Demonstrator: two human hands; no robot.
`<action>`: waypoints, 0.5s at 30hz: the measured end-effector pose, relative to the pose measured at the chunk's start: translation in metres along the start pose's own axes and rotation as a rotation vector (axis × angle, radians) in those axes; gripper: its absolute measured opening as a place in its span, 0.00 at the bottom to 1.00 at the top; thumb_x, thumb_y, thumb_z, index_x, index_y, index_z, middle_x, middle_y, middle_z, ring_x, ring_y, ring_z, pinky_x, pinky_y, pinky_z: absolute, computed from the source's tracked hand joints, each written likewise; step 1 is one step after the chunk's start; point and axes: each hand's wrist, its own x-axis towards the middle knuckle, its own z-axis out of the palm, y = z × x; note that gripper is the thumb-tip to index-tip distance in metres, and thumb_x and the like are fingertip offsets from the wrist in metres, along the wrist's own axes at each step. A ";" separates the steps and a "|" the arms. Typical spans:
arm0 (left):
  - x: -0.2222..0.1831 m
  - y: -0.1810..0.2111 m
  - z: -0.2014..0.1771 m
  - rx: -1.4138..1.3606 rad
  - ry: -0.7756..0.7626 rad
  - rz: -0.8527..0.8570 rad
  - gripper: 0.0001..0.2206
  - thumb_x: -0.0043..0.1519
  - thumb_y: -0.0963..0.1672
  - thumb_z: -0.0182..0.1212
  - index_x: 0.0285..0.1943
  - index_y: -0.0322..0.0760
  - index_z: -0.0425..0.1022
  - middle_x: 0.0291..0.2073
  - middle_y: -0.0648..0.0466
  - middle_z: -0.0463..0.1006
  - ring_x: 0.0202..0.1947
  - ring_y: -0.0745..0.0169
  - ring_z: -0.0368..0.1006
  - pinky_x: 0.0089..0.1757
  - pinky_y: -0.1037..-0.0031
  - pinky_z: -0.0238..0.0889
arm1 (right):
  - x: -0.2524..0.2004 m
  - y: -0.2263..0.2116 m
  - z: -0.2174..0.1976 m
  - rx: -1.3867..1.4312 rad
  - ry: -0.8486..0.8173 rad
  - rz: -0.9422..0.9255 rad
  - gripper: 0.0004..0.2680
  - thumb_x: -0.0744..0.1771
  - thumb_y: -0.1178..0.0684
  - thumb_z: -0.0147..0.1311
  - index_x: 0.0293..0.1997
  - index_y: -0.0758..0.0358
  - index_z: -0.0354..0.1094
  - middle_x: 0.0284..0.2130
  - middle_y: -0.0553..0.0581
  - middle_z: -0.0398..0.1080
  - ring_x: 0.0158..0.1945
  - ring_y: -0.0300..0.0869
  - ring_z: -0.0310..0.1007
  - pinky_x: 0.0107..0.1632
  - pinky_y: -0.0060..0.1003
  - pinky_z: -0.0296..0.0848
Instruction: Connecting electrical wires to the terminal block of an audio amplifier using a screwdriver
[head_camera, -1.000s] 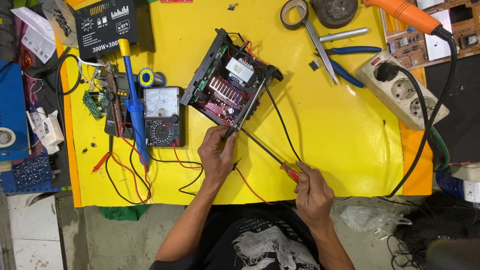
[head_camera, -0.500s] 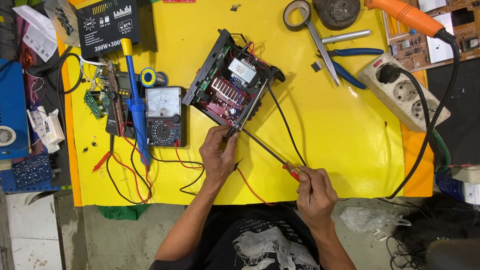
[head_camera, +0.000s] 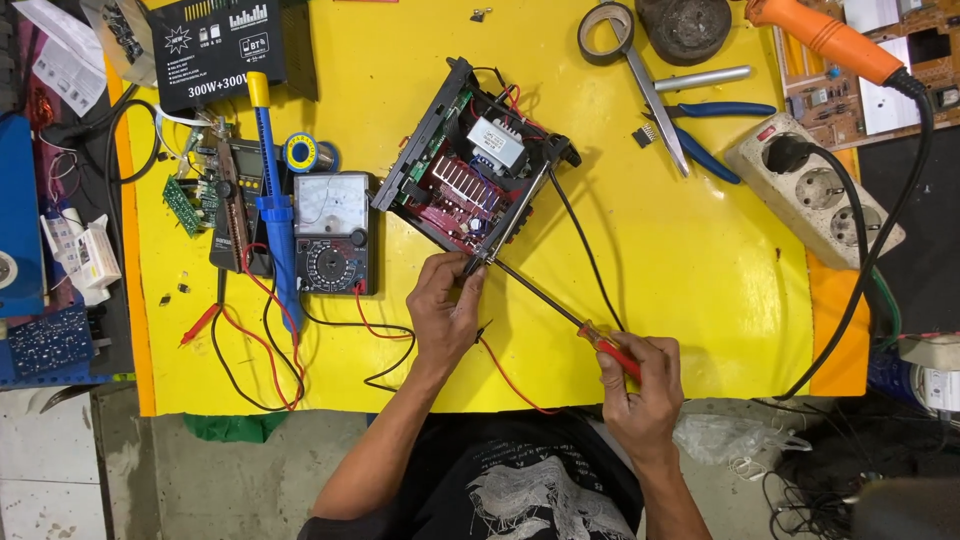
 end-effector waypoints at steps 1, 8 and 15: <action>0.000 0.000 0.000 -0.001 0.000 -0.002 0.05 0.63 0.40 0.66 0.39 0.27 0.78 0.37 0.45 0.77 0.31 0.60 0.72 0.29 0.75 0.64 | 0.000 -0.001 0.001 -0.001 -0.002 0.000 0.11 0.69 0.56 0.55 0.53 0.76 0.66 0.43 0.67 0.68 0.48 0.51 0.68 0.40 0.36 0.81; 0.001 -0.001 0.000 -0.001 0.000 0.005 0.06 0.63 0.40 0.67 0.38 0.27 0.78 0.37 0.45 0.77 0.31 0.61 0.71 0.28 0.75 0.63 | 0.007 -0.011 0.000 -0.013 -0.006 -0.021 0.10 0.70 0.55 0.53 0.53 0.73 0.68 0.43 0.65 0.71 0.46 0.50 0.72 0.42 0.36 0.80; 0.001 -0.001 -0.001 -0.021 -0.007 -0.006 0.05 0.63 0.40 0.66 0.39 0.27 0.78 0.38 0.45 0.77 0.32 0.59 0.72 0.31 0.74 0.65 | 0.018 -0.029 -0.002 0.037 -0.003 -0.076 0.11 0.69 0.56 0.54 0.53 0.74 0.65 0.47 0.69 0.69 0.51 0.54 0.73 0.53 0.41 0.79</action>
